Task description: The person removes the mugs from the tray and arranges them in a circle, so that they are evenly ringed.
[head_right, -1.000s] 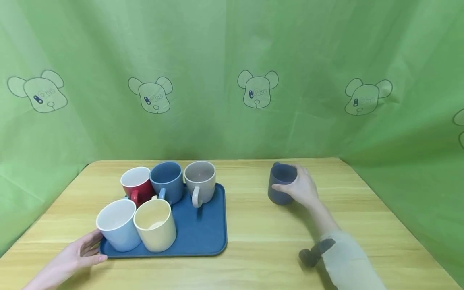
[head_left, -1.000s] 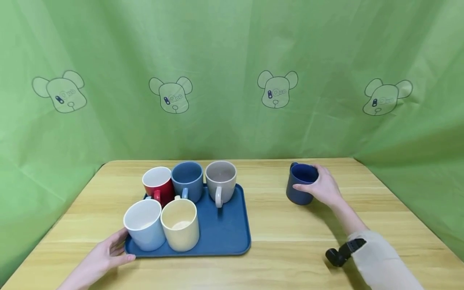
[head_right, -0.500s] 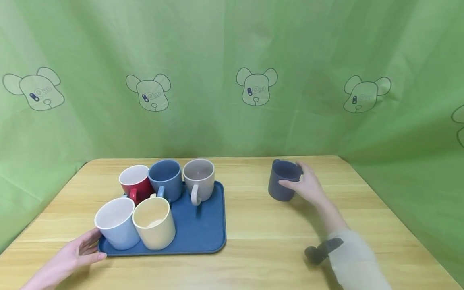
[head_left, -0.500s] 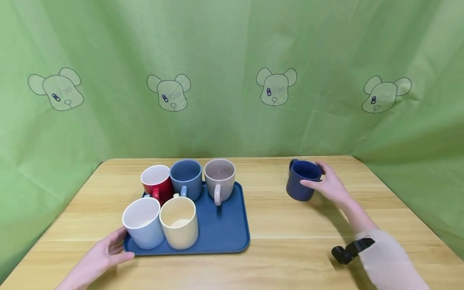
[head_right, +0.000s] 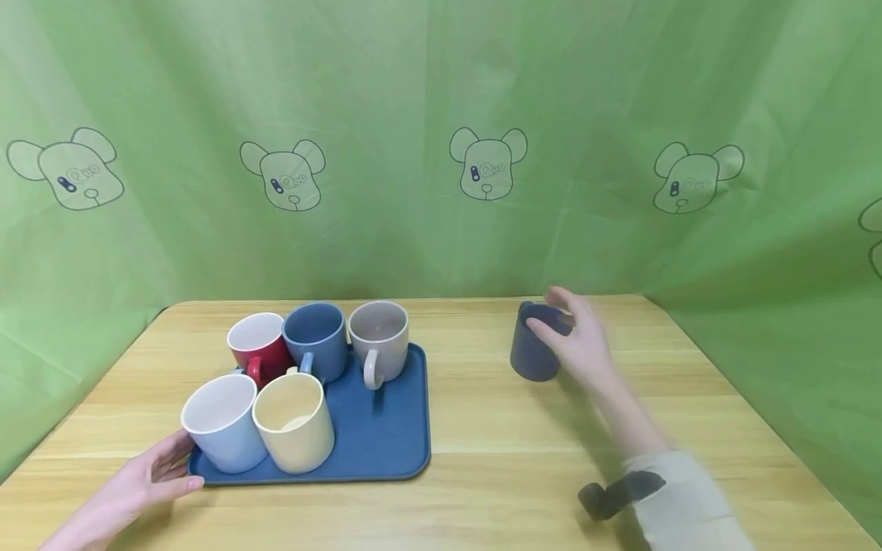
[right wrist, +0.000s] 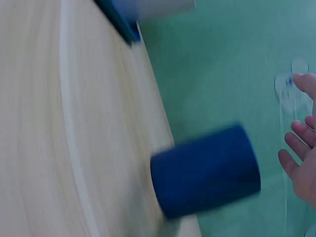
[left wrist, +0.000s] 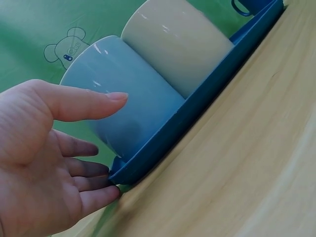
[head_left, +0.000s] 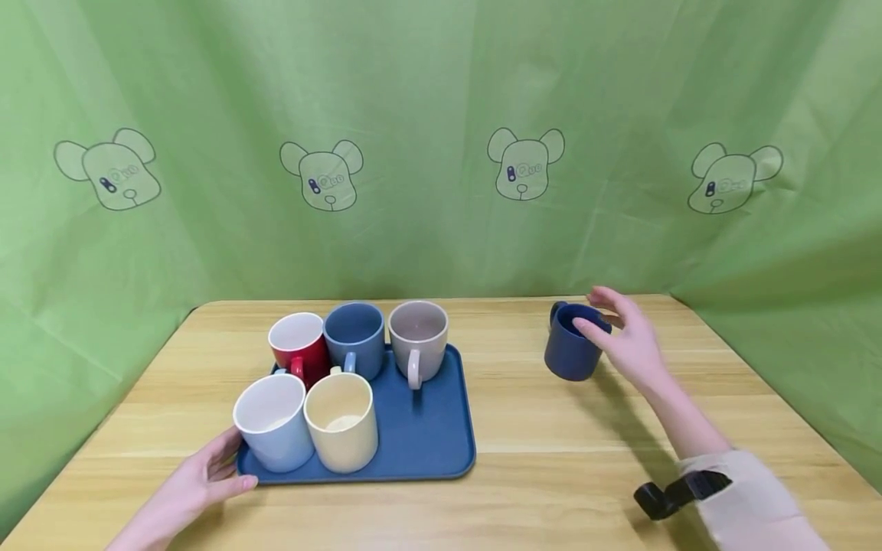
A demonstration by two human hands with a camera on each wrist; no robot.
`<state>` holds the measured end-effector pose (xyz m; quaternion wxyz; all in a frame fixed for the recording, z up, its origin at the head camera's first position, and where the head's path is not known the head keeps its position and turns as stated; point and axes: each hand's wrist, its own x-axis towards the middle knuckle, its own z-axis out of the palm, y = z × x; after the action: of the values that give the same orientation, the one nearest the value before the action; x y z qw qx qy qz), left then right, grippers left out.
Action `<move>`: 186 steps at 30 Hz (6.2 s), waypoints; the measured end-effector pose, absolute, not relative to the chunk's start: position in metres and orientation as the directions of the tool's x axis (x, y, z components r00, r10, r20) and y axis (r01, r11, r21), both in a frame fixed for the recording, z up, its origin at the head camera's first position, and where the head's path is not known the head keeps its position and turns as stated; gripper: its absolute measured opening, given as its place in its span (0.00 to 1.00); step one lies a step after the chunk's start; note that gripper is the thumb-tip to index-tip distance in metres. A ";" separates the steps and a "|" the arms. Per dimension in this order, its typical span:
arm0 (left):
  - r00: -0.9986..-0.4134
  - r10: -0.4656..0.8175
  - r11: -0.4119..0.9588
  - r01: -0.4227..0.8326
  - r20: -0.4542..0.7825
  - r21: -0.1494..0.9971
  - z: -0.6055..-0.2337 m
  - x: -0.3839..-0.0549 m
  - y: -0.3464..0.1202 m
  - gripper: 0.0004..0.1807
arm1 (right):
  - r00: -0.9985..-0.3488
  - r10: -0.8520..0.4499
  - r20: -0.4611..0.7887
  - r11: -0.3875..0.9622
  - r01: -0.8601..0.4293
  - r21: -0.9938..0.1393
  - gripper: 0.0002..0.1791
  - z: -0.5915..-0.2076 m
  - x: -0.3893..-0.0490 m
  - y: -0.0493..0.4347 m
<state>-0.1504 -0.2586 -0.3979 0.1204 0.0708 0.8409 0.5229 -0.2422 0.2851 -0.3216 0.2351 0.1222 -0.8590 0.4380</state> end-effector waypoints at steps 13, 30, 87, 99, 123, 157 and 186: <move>-0.969 0.219 0.442 -0.007 -0.116 0.897 -0.398 -0.149 -0.257 0.46 | -0.768 -0.440 0.465 0.456 -0.637 -0.622 0.35 -0.336 -0.224 0.181; -0.969 0.205 0.426 -0.039 -0.139 0.904 -0.396 -0.150 -0.254 0.48 | -0.792 -0.568 0.223 0.478 -0.538 -0.694 0.44 -0.332 -0.208 0.062; -0.969 0.219 0.440 -0.002 -0.110 0.898 -0.396 -0.149 -0.255 0.46 | -0.753 -0.554 0.355 0.451 -0.630 -0.632 0.45 -0.325 -0.166 0.086; -0.964 0.219 0.480 -0.030 -0.152 0.877 -0.394 -0.149 -0.257 0.46 | -0.829 -0.416 0.374 0.511 -0.554 -0.658 0.47 -0.321 -0.158 0.152; -0.956 0.224 0.518 -0.046 -0.187 0.854 -0.397 -0.151 -0.258 0.46 | -0.923 -0.132 0.362 0.752 -0.331 -0.570 0.44 -0.357 -0.221 0.231; -0.952 0.206 0.515 -0.092 -0.227 0.852 -0.395 -0.151 -0.256 0.47 | -0.929 0.059 0.364 0.768 -0.191 -0.611 0.43 -0.357 -0.215 0.254; -0.966 0.213 0.472 -0.029 -0.146 0.881 -0.395 -0.147 -0.254 0.46 | -0.866 -0.013 0.501 0.697 -0.367 -0.616 0.30 -0.322 -0.200 0.219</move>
<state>-0.1469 -0.2545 -0.3953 0.1182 0.0540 0.8498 0.5108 -0.2003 0.2189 -0.3216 0.2364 0.1065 -0.8902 0.3745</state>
